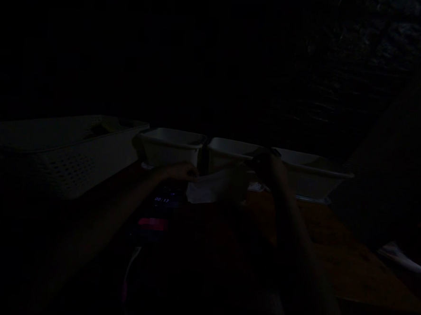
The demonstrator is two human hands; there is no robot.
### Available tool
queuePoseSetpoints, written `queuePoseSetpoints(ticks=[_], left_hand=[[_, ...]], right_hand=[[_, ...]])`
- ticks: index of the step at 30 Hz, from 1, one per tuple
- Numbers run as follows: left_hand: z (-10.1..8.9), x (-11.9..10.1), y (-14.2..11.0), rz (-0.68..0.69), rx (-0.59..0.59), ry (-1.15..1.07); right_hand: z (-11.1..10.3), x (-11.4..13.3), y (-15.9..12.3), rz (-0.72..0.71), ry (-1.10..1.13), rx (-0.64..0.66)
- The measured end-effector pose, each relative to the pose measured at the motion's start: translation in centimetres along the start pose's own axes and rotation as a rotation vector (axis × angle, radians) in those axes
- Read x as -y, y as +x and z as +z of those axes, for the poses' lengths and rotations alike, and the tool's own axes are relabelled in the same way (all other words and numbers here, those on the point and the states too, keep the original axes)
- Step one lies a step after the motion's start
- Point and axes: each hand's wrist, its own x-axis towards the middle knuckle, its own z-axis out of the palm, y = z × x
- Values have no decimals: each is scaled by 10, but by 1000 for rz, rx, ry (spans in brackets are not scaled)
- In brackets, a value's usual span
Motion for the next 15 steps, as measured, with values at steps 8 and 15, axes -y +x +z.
queuePoseSetpoints(ticks=[8,15], left_hand=[[-7,-8,-1,64,-66,-108],[-17,-26,0,40,-310,-676]], right_hand=[[-2,-17,2,48,-14,-24],[0,-25,14,52,-63,-88]])
